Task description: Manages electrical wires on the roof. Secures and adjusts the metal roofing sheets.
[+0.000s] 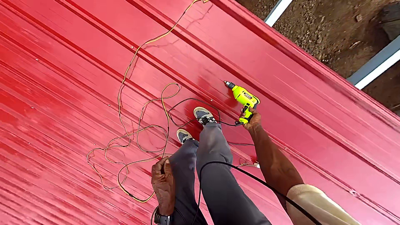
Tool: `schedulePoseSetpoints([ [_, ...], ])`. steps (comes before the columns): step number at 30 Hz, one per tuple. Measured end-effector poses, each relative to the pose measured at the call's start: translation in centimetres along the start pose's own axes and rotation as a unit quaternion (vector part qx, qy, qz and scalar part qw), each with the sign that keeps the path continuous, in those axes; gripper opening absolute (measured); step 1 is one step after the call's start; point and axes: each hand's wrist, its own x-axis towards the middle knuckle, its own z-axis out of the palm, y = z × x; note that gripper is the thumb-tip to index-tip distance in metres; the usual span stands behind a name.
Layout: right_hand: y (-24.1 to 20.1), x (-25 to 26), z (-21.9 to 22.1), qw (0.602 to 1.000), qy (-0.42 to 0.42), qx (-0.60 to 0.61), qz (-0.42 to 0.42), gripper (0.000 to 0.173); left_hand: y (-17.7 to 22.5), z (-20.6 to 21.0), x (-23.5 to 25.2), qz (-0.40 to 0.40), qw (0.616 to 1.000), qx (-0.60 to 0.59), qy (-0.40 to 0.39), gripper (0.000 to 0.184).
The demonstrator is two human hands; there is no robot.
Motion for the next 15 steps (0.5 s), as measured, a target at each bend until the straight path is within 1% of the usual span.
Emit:
schedulePoseSetpoints([
  [3,-0.5,1.3,-1.8,0.999,0.007,-0.049,0.004,0.031,-0.1,0.3,0.8,0.006,1.000,-0.004,0.009,0.016],
  [5,-0.9,2.2,-3.0,0.994,0.051,-0.093,0.011,0.029,0.1,0.4,1.2,0.003,1.000,-0.005,0.009,0.016],
  [7,-0.9,3.4,-4.4,0.984,0.098,-0.149,0.008,0.032,0.3,0.5,1.5,0.005,1.000,-0.002,0.011,0.017],
  [10,-0.5,5.3,-6.4,0.952,0.154,-0.265,-0.012,0.040,0.4,0.8,1.8,0.012,1.000,-0.002,0.018,0.017],
  [13,0.6,5.8,-5.9,0.918,0.190,-0.347,-0.024,0.049,0.6,1.0,1.8,0.009,1.000,-0.012,0.027,0.017],
  [15,1.3,6.0,-5.2,0.897,0.210,-0.387,-0.034,0.049,0.7,1.1,1.8,0.010,0.999,-0.016,0.031,0.017],
])
